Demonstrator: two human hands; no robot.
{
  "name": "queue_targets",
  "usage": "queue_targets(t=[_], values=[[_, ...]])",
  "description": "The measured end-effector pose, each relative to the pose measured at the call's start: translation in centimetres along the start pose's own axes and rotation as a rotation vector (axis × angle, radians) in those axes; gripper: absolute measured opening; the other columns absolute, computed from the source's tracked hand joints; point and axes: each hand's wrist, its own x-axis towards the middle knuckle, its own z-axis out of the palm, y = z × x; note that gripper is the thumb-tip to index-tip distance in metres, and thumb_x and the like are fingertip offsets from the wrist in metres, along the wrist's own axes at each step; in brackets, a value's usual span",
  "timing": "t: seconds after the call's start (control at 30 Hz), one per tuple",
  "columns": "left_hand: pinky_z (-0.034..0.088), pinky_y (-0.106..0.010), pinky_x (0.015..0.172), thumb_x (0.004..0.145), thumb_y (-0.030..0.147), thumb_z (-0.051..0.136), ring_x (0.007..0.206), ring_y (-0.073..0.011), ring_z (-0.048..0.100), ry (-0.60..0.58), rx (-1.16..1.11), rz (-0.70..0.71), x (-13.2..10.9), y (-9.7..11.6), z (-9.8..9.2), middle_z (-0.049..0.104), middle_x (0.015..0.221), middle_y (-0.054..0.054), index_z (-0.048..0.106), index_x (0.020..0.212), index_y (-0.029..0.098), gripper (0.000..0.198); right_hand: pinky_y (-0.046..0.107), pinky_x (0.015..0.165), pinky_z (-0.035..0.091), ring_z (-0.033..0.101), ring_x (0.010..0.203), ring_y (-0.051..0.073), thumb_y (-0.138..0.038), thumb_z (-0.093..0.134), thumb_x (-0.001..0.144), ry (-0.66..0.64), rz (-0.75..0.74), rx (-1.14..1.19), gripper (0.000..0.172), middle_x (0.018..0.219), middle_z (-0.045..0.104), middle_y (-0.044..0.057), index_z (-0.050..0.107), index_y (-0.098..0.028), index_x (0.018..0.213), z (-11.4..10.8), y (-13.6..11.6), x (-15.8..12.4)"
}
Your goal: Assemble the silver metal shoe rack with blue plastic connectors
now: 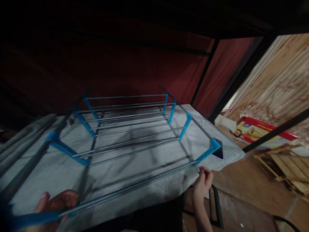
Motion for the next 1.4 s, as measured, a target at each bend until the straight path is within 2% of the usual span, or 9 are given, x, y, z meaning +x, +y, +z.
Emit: queue_targets(t=[0.03, 0.17, 0.27, 0.37, 0.5, 0.77, 1.07, 1.27, 1.4], values=[[0.039, -0.028, 0.040, 0.063, 0.090, 0.047, 0.048, -0.0170, 0.049, -0.034, -0.017, 0.020, -0.4, 0.2, 0.4, 0.060, 0.055, -0.005, 0.071, 0.067, 0.019, 0.075, 0.038, 0.087, 0.044, 0.057, 0.096, 0.024, -0.040, 0.055, 0.087, -0.104, -0.117, -0.104, 0.021, 0.095, 0.059, 0.005, 0.057, -0.021, 0.096, -0.2, -0.7, -1.7], [0.026, -0.022, 0.035, 0.070, 0.086, 0.047, 0.043, -0.0111, 0.043, -0.071, -0.116, 0.094, -1.2, 0.2, 1.5, 0.056, 0.054, -0.005, 0.068, 0.067, 0.011, 0.078, 0.045, 0.099, 0.039, 0.056, 0.112, 0.026, -0.037, 0.044, 0.099, -0.935, -0.694, -0.453, 0.031, 0.118, 0.062, 0.009, 0.058, -0.023, 0.124, 1.6, -3.3, -6.5], [0.020, -0.022, 0.035, 0.078, 0.083, 0.038, 0.040, -0.0085, 0.038, -0.100, -0.152, 0.140, -1.0, -0.4, 1.6, 0.052, 0.052, -0.003, 0.066, 0.067, 0.010, 0.079, 0.045, 0.098, 0.040, 0.059, 0.108, 0.026, -0.038, 0.043, 0.102, -1.210, -1.093, -0.517, 0.034, 0.121, 0.064, 0.008, 0.056, -0.023, 0.129, 4.2, -3.5, -8.3], [0.016, -0.022, 0.035, 0.084, 0.080, 0.031, 0.038, -0.0067, 0.034, -0.096, -0.176, 0.149, -0.8, -1.0, 1.5, 0.051, 0.051, -0.002, 0.065, 0.068, 0.010, 0.079, 0.043, 0.084, 0.046, 0.063, 0.089, 0.025, -0.041, 0.038, 0.103, -1.192, -1.292, -0.517, 0.034, 0.104, 0.068, 0.009, 0.064, -0.019, 0.110, 5.9, -2.3, -8.9], [0.013, -0.023, 0.035, 0.084, 0.080, 0.029, 0.038, -0.0072, 0.035, -0.099, -0.192, 0.135, -0.6, -1.5, 1.5, 0.051, 0.051, -0.003, 0.066, 0.069, 0.010, 0.081, 0.036, 0.066, 0.047, 0.063, 0.074, 0.021, -0.043, 0.043, 0.101, -1.296, -1.350, -0.511, 0.030, 0.089, 0.067, 0.005, 0.063, -0.022, 0.097, 6.7, -1.2, -8.2], [0.010, -0.026, 0.038, 0.084, 0.080, 0.026, 0.035, -0.0068, 0.030, -0.127, -0.171, 0.127, -0.5, -1.7, 1.4, 0.050, 0.050, -0.004, 0.069, 0.071, 0.008, 0.085, 0.041, 0.049, 0.046, 0.064, 0.061, 0.025, -0.040, 0.061, 0.090, -1.468, -1.114, -0.453, 0.013, 0.074, 0.066, 0.002, 0.069, -0.033, 0.097, 7.3, -0.4, -7.2], [0.013, -0.026, 0.039, 0.084, 0.078, 0.030, 0.038, -0.0081, 0.031, -0.107, -0.182, 0.123, -0.7, -1.3, 1.7, 0.051, 0.051, -0.004, 0.068, 0.074, 0.009, 0.080, 0.038, 0.051, 0.044, 0.064, 0.060, 0.023, -0.043, 0.057, 0.094, -1.453, -1.171, -0.457, 0.019, 0.075, 0.068, 0.002, 0.068, -0.028, 0.093, 7.2, -0.6, -7.6], [0.016, -0.023, 0.037, 0.083, 0.074, 0.040, 0.043, -0.0088, 0.036, -0.106, -0.195, 0.129, -0.6, -1.2, 1.2, 0.048, 0.052, -0.002, 0.068, 0.070, 0.009, 0.072, 0.036, 0.072, 0.044, 0.062, 0.076, 0.021, -0.029, 0.035, 0.104, -1.200, -1.343, -0.591, 0.030, 0.086, 0.066, 0.007, 0.061, -0.018, 0.093, 7.2, -3.5, -11.3], [0.020, -0.022, 0.037, 0.079, 0.074, 0.044, 0.042, -0.0084, 0.034, -0.129, -0.154, 0.069, -0.2, -1.0, 0.7, 0.050, 0.054, -0.002, 0.070, 0.074, 0.010, 0.070, 0.031, 0.062, 0.040, 0.060, 0.070, 0.018, -0.039, 0.049, 0.099, -1.371, -1.295, -0.746, 0.027, 0.078, 0.063, 0.004, 0.057, -0.018, 0.084, 8.6, -5.0, -11.5]])
